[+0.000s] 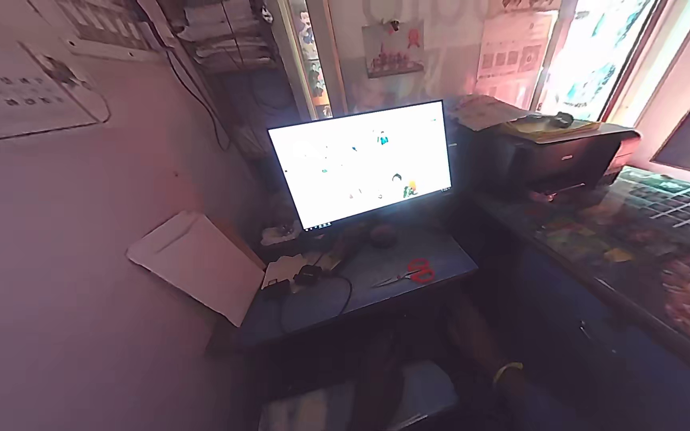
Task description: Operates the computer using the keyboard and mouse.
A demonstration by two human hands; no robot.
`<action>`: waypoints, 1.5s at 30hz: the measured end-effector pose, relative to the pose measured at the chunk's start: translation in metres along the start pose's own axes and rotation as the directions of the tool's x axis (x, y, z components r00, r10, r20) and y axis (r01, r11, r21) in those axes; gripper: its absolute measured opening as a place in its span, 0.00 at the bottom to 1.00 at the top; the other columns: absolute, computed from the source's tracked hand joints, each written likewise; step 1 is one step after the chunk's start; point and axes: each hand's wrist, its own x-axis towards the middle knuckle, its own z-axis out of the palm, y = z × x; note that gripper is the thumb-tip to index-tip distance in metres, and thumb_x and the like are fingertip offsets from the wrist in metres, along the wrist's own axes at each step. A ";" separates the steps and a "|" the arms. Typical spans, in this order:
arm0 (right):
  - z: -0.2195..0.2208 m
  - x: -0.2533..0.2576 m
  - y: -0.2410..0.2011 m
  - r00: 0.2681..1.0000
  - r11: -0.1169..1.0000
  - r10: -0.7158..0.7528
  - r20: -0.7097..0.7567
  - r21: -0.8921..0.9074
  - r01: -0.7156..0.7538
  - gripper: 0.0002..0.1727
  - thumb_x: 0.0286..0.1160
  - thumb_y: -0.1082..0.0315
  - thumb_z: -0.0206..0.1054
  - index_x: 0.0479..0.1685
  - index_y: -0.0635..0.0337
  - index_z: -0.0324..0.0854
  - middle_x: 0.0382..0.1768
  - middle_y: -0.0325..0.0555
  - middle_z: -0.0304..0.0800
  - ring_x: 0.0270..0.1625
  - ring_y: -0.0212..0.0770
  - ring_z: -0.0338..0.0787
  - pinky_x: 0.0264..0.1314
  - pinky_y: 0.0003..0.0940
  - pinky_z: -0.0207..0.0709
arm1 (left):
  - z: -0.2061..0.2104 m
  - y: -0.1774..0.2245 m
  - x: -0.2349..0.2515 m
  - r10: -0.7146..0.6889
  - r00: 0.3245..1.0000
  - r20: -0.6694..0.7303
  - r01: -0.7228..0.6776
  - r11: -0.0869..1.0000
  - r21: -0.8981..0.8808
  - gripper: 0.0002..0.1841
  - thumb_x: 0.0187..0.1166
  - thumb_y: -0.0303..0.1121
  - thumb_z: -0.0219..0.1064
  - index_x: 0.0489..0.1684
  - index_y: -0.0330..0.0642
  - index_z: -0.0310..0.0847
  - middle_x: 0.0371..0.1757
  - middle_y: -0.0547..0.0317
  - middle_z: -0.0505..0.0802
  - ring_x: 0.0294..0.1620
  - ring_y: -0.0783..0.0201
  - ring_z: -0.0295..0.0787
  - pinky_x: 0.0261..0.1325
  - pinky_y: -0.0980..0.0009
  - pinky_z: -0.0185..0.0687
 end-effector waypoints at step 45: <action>-0.002 -0.001 -0.002 0.996 0.994 0.066 0.068 0.079 -0.071 0.36 0.82 0.50 0.61 0.90 0.50 0.65 0.89 0.51 0.65 0.90 0.51 0.65 0.90 0.51 0.61 | -0.043 0.027 0.008 -0.331 0.923 0.196 0.318 0.943 0.097 0.33 0.80 0.56 0.62 0.79 0.43 0.78 0.85 0.47 0.77 0.88 0.47 0.67 0.89 0.50 0.60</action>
